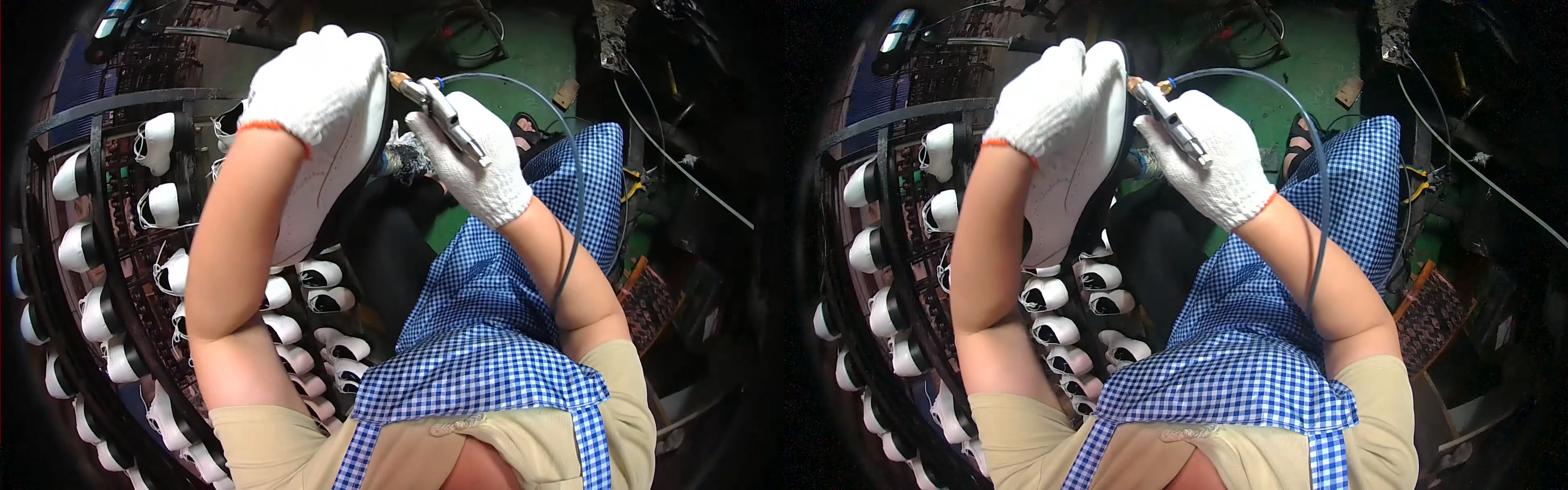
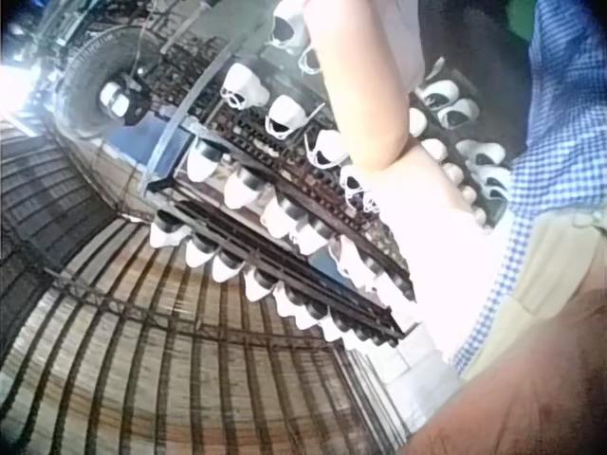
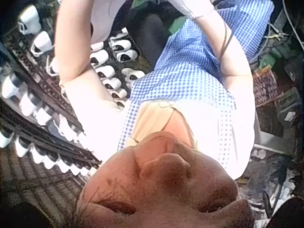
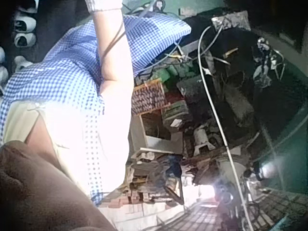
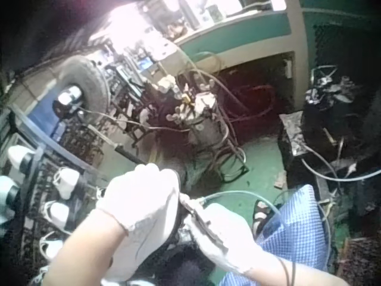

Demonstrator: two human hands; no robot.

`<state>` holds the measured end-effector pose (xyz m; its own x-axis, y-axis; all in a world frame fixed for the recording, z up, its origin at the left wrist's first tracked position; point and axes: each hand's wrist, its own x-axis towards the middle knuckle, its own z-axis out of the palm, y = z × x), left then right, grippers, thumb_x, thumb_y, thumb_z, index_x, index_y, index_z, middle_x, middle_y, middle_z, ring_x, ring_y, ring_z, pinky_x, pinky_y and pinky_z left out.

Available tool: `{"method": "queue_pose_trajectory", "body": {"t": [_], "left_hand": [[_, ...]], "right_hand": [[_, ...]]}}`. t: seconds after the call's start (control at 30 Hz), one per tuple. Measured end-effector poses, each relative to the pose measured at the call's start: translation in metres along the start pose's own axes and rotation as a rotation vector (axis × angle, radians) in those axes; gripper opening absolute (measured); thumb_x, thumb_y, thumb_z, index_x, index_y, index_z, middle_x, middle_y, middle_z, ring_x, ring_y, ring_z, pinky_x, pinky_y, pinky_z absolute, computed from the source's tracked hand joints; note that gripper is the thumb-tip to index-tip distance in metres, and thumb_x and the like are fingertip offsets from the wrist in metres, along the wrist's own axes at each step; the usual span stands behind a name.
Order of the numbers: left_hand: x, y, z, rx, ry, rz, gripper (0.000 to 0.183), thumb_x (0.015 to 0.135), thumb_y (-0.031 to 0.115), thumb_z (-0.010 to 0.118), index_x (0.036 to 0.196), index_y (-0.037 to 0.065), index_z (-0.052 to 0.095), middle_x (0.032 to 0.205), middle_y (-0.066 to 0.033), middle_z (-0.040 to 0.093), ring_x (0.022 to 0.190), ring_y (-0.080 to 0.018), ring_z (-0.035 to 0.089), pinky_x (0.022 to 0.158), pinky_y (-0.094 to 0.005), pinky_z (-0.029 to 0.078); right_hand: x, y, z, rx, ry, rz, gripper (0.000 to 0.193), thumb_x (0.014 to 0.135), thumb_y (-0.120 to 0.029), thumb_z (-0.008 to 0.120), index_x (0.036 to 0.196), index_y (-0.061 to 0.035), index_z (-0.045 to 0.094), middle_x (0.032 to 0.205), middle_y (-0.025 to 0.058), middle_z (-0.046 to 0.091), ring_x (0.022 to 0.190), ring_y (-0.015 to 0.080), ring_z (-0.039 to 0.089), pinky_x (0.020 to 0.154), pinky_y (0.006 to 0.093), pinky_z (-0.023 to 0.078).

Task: The person uses a pneumatic spray gun to apply a coating to the white uppers of several white shoes. They pick up each shoe from a rack, spray it while holding it in their left hand, and then return it to the rack. The process is repeated for multiple shoes in a factory setting.

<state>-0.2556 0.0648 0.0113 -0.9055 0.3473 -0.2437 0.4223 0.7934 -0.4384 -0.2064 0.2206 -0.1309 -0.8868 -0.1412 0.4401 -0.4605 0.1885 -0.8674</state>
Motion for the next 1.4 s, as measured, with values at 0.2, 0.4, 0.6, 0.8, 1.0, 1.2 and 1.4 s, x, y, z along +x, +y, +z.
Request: {"method": "queue_pose_trajectory", "body": {"t": [0.2,0.4,0.6,0.8,1.0,1.2,1.4], "left_hand": [[0.026,-0.034,-0.005,-0.158,-0.328,-0.179,0.042,0.097,0.038,0.052,0.129,0.012,0.059,0.123,-0.0284,0.062,0.114,-0.041,0.065,0.096,-0.048,0.053],[0.022,-0.077,0.045,-0.509,-0.277,-0.565,0.094,0.088,0.077,0.049,0.131,-0.007,0.051,0.123,-0.0271,0.064,0.108,-0.0356,0.066,0.093,-0.0497,0.051],[0.012,-0.088,0.058,-0.517,-0.241,-0.655,0.098,0.089,0.077,0.049,0.14,-0.008,0.046,0.126,-0.0291,0.062,0.11,-0.0346,0.066,0.094,-0.049,0.05],[0.013,-0.107,0.087,-0.492,-0.201,-0.705,0.103,0.089,0.078,0.049,0.14,-0.011,0.047,0.121,-0.03,0.064,0.11,-0.0362,0.067,0.093,-0.0517,0.051],[0.023,-0.093,0.053,-0.586,-0.254,-0.753,0.106,0.087,0.079,0.051,0.14,-0.014,0.048,0.119,-0.0302,0.066,0.11,-0.0372,0.067,0.094,-0.0497,0.052],[0.012,-0.083,0.051,-0.657,-0.153,-0.644,0.095,0.089,0.071,0.057,0.137,-0.011,0.052,0.119,-0.0258,0.066,0.109,-0.0324,0.066,0.095,-0.0444,0.052],[-0.081,-0.048,0.02,-0.763,0.559,-0.493,0.06,0.094,0.048,0.066,0.126,-0.003,0.062,0.114,-0.0184,0.068,0.096,-0.0261,0.069,0.089,-0.0375,0.053]], "right_hand": [[-0.009,-0.003,0.018,0.056,0.032,0.034,0.015,0.091,-0.021,0.074,0.093,-0.0067,0.07,0.078,0.0124,0.06,0.066,0.0312,0.064,0.06,0.0389,0.052],[-0.027,-0.012,0.028,0.057,0.019,0.019,0.019,0.09,-0.024,0.075,0.1,-0.0069,0.072,0.08,0.0126,0.061,0.067,0.0316,0.065,0.06,0.0386,0.053],[-0.048,-0.025,0.03,0.118,-0.01,0.025,0.025,0.09,-0.019,0.074,0.111,-0.0079,0.073,0.086,0.0132,0.066,0.072,0.0315,0.067,0.062,0.0387,0.054],[-0.067,-0.046,0.025,-0.015,-0.138,0.041,0.019,0.089,-0.024,0.074,0.101,-0.008,0.074,0.082,0.0121,0.066,0.069,0.0293,0.069,0.06,0.0376,0.054],[-0.081,-0.053,0.021,-0.017,-0.177,-0.002,0.019,0.089,-0.028,0.074,0.092,-0.0092,0.073,0.078,0.0118,0.063,0.066,0.0293,0.067,0.057,0.0375,0.053],[-0.096,-0.055,0.021,0.005,-0.22,0.003,0.017,0.087,-0.025,0.075,0.095,-0.0101,0.073,0.08,0.0105,0.063,0.067,0.0286,0.066,0.058,0.0363,0.054],[-0.071,-0.022,-0.011,-0.007,0.044,-0.095,0.026,0.082,-0.01,0.079,0.106,-0.0058,0.069,0.095,0.0131,0.063,0.082,0.0308,0.066,0.069,0.0384,0.056]]}}
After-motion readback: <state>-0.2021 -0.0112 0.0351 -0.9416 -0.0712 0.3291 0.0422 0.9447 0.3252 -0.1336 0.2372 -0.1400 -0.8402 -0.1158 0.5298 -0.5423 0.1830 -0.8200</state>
